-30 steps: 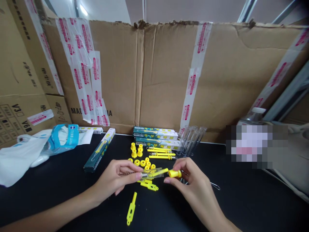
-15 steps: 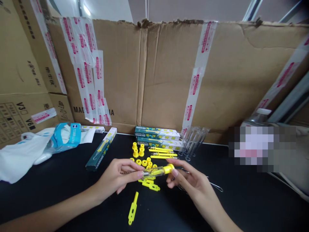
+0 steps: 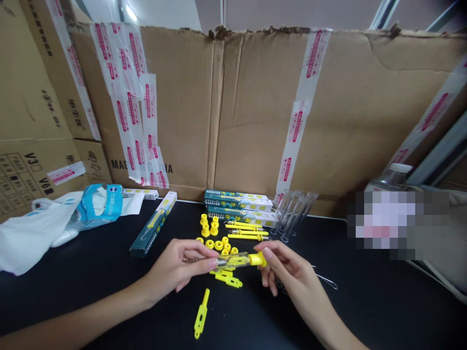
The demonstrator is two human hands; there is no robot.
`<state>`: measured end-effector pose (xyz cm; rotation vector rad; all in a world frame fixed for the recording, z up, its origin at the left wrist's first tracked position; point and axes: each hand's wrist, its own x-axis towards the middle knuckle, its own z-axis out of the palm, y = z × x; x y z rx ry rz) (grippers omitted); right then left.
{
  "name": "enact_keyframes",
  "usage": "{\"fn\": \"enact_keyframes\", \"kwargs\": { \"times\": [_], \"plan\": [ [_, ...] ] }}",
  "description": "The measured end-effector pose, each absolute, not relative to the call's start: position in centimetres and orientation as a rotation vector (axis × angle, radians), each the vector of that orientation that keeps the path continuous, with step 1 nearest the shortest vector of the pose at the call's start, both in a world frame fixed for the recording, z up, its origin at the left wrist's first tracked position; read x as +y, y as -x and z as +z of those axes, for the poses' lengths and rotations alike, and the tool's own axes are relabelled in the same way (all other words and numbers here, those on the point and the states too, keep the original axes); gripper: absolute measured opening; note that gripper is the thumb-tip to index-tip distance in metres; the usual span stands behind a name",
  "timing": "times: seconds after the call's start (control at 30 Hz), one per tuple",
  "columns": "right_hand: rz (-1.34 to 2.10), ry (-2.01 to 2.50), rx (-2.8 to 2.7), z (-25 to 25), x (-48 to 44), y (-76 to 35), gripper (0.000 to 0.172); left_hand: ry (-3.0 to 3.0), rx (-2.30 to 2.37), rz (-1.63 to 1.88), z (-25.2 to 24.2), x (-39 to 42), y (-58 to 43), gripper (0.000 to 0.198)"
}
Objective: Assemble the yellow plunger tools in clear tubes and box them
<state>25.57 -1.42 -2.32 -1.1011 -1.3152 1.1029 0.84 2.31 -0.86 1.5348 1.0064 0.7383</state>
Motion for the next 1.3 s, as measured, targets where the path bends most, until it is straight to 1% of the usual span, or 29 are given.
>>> {"fn": "enact_keyframes", "kwargs": {
  "times": [0.2, 0.43, 0.6, 0.73, 0.87, 1.07, 1.3],
  "plan": [
    [0.972, 1.168, -1.431, -2.0, -1.9, -25.8, 0.041, -1.545, 1.020, 0.731, -1.0, 2.4, -0.8, 0.042],
    [1.008, 1.137, -1.524, -2.1, -1.8, -25.6, 0.041, -1.535, 1.018, 0.725, -0.9, 2.4, -0.9, 0.043],
    [0.966, 1.171, -1.665, -2.4, -2.0, -25.4, 0.034, -1.524, 0.994, 0.729, -0.5, 2.1, -1.3, 0.037],
    [0.899, 1.170, -1.664, -2.4, -2.0, -25.5, 0.031, -1.525, 0.971, 0.750, -0.6, 2.0, -1.2, 0.033],
    [0.944, 1.132, -1.576, -2.8, -1.8, -25.6, 0.033, -1.496, 0.917, 0.790, -1.1, 2.3, -1.1, 0.031],
    [1.016, 1.114, -1.506, -3.8, -1.8, -25.4, 0.026, -1.542, 0.924, 0.766, -1.0, 2.4, -1.0, 0.031],
    [1.083, 1.098, -1.463, -4.1, -2.1, -25.0, 0.032, -1.566, 0.943, 0.748, -0.7, 2.1, -1.0, 0.030]
  ]
}}
